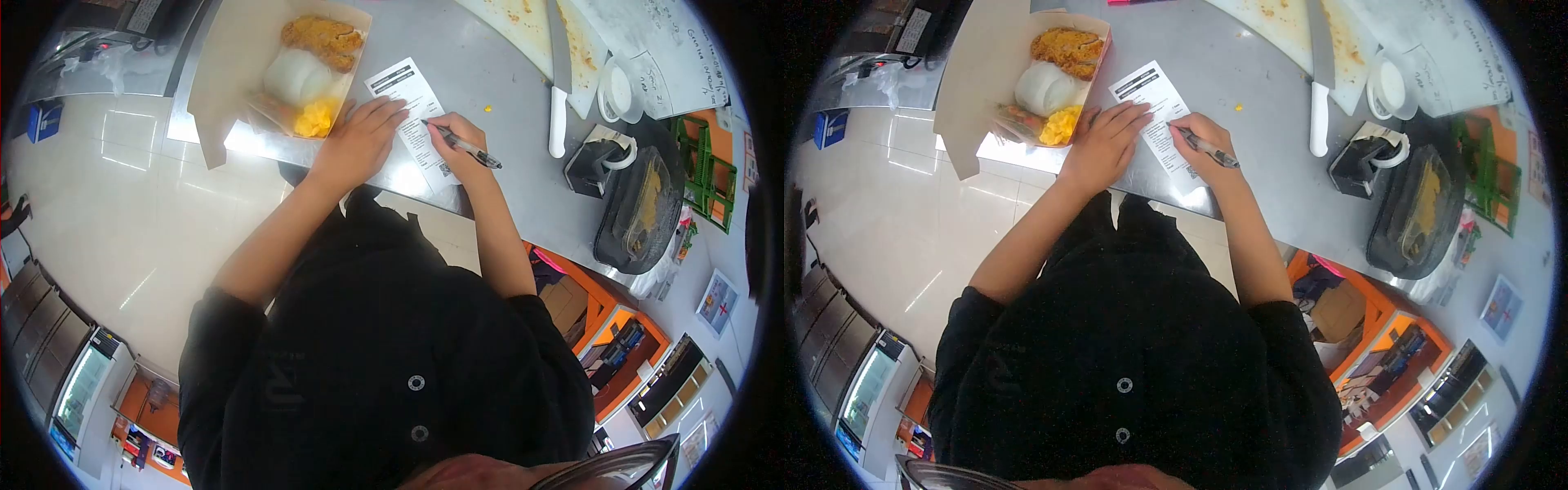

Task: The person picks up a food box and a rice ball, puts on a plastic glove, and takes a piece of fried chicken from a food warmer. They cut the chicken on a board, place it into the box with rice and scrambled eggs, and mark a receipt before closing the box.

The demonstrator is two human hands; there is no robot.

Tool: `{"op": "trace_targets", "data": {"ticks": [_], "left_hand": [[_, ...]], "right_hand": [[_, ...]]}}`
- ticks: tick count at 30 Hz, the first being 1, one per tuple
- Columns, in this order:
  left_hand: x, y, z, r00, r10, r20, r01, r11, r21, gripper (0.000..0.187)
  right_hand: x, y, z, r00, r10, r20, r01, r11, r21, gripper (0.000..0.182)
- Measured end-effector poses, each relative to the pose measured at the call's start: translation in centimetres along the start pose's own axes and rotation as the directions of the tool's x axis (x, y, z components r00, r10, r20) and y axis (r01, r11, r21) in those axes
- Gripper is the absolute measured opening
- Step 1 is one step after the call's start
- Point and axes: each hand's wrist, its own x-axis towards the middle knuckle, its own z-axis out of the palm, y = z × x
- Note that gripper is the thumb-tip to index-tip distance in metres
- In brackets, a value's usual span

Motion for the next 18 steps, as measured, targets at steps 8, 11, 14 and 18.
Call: {"op": "trace_targets", "data": {"ticks": [8,11,14,18], "left_hand": [[0.01,-0.01,-0.11,1.000,0.006,-0.016,-0.006,1.000,-0.030,0.039],[0.05,-0.06,-0.07,1.000,0.006,-0.019,-0.007,1.000,-0.030,0.039],[0.06,0.02,-0.11,1.000,0.005,-0.018,-0.006,0.999,-0.033,0.039],[0.04,0.01,-0.05,1.000,-0.003,-0.009,0.003,1.000,-0.029,0.039]], "right_hand": [[0.05,-0.03,0.31,0.994,-0.054,-0.090,0.048,0.996,-0.075,0.010],[-0.44,0.29,0.03,0.995,-0.054,-0.085,0.047,0.995,-0.083,0.010],[-0.51,0.16,-0.14,0.998,-0.060,-0.008,0.059,0.996,-0.072,0.010],[-0.44,0.25,0.12,0.993,-0.117,-0.005,0.116,0.990,-0.082,0.010]]}}
